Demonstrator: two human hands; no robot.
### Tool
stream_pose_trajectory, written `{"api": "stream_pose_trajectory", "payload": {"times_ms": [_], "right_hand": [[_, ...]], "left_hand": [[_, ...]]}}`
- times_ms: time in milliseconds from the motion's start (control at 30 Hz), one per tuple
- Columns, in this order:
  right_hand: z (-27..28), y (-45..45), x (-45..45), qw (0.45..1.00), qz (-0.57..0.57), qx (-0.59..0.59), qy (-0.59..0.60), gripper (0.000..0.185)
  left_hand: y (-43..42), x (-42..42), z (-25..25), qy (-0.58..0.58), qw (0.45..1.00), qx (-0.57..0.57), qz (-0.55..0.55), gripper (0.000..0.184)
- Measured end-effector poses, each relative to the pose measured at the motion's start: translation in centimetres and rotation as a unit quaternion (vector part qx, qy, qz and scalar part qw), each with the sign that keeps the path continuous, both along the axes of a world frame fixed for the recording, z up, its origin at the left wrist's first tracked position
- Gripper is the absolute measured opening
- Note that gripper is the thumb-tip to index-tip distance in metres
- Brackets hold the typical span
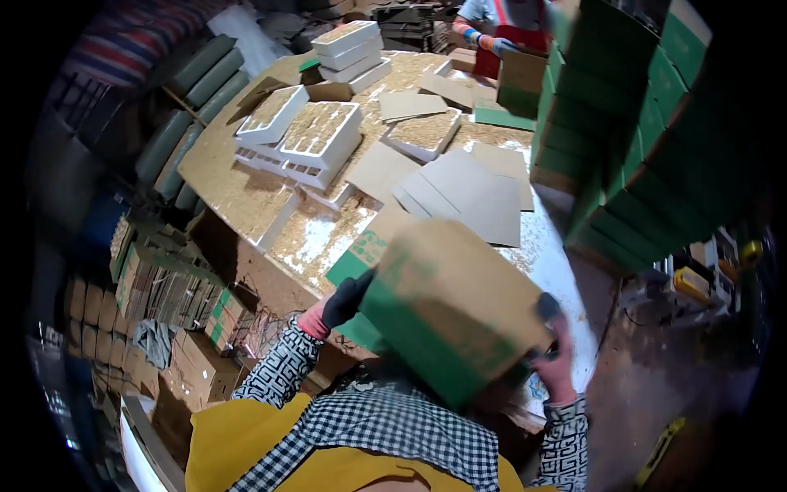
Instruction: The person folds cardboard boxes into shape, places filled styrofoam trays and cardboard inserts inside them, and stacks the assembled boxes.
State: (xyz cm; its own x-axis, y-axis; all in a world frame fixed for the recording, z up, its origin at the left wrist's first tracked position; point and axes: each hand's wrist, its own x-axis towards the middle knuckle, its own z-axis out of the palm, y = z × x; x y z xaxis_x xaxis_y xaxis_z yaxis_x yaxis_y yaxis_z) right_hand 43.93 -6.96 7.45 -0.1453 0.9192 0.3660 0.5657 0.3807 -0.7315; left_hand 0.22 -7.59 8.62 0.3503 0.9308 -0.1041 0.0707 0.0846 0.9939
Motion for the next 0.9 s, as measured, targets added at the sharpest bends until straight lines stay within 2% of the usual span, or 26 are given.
{"api": "stream_pose_trajectory", "payload": {"times_ms": [33, 67, 100, 133, 167, 200, 233, 267, 333, 367, 400, 433, 467, 500, 533, 567, 600, 667, 767, 800, 867, 900], "right_hand": [[-1.4, 0.8, 1.0, 0.986, -0.025, -0.11, 0.124, 0.054], [-3.7, 2.0, 2.3, 0.954, 0.02, -0.241, 0.177, 0.051], [-7.4, 3.5, 3.8, 0.928, 0.09, -0.338, 0.131, 0.048], [-10.7, 4.5, 4.9, 0.913, 0.156, -0.371, 0.068, 0.046], [-12.2, 5.6, 5.0, 0.901, 0.174, -0.389, 0.083, 0.043], [-9.8, 6.3, 4.6, 0.879, 0.109, -0.409, 0.221, 0.044], [-4.7, 6.6, 2.9, 0.836, 0.047, -0.415, 0.355, 0.045], [-2.3, 6.6, 0.7, 0.885, 0.03, -0.353, 0.301, 0.051], [2.5, 6.6, -3.9, 0.958, -0.036, -0.229, 0.169, 0.065], [2.9, 5.6, -6.7, 0.977, -0.083, -0.193, -0.048, 0.07], [3.5, 5.2, -9.5, 0.946, -0.133, -0.142, -0.26, 0.075], [3.5, 5.6, -10.3, 0.933, -0.174, -0.153, -0.274, 0.08], [3.5, 6.2, -10.2, 0.931, -0.177, -0.168, -0.27, 0.079], [3.5, 6.3, -10.5, 0.924, -0.194, -0.17, -0.281, 0.08], [3.4, 6.1, -11.0, 0.917, -0.213, -0.176, -0.29, 0.08], [3.1, 5.8, -11.2, 0.897, -0.229, -0.157, -0.343, 0.08], [3.3, 5.9, -11.7, 0.892, -0.235, -0.169, -0.346, 0.079], [4.1, 5.7, -12.1, 0.883, -0.246, -0.188, -0.354, 0.078], [4.5, 6.1, -12.1, 0.901, -0.229, -0.173, -0.325, 0.075], [4.5, 6.1, -12.1, 0.905, -0.226, -0.17, -0.318, 0.075], [4.5, 6.4, -12.1, 0.91, -0.226, -0.17, -0.301, 0.074], [4.3, 6.3, -12.3, 0.909, -0.229, -0.159, -0.31, 0.073]], "left_hand": [[0.0, 0.5, 2.8, -0.015, 1.0, 0.019, -0.018, 0.071], [0.3, 1.0, 5.8, -0.023, 0.998, -0.034, -0.049, 0.074], [1.2, 2.3, 6.1, 0.059, 0.996, 0.061, -0.007, 0.08], [2.4, 3.8, 6.1, 0.085, 0.995, 0.016, 0.04, 0.078], [3.9, 4.3, 1.9, 0.188, 0.979, -0.051, 0.063, 0.079], [4.3, 4.7, -0.6, 0.133, 0.987, -0.09, 0.021, 0.079], [4.6, 5.1, -5.1, 0.206, 0.978, 0.024, 0.024, 0.08], [4.8, 5.6, -4.7, 0.24, 0.97, 0.038, 0.024, 0.081], [6.0, 3.9, -1.4, 0.1, 0.994, -0.031, -0.026, 0.079], [7.3, 1.4, -2.3, -0.084, 0.974, -0.205, 0.044, 0.079], [9.2, -1.1, -3.0, -0.158, 0.952, -0.245, 0.094, 0.077], [12.1, -4.4, -4.1, -0.145, 0.966, -0.139, 0.163, 0.075], [15.9, -7.8, -5.4, -0.051, 0.969, 0.044, 0.237, 0.074], [20.0, -11.6, -6.8, 0.06, 0.926, 0.191, 0.321, 0.074], [24.3, -15.2, -8.1, 0.058, 0.893, 0.225, 0.386, 0.074], [28.5, -18.7, -9.0, -0.122, 0.895, 0.06, 0.426, 0.073], [32.7, -22.2, -9.9, -0.312, 0.807, -0.086, 0.493, 0.072], [40.2, -26.0, -17.1, -0.434, 0.693, -0.105, 0.566, 0.066], [36.7, -23.4, -13.1, -0.462, 0.597, -0.151, 0.638, 0.034], [35.0, -22.7, -12.4, -0.476, 0.592, -0.119, 0.639, 0.031], [30.4, -21.2, -9.2, -0.43, 0.637, -0.178, 0.614, 0.029], [27.4, -20.3, -7.5, -0.404, 0.688, -0.148, 0.585, 0.027]]}}
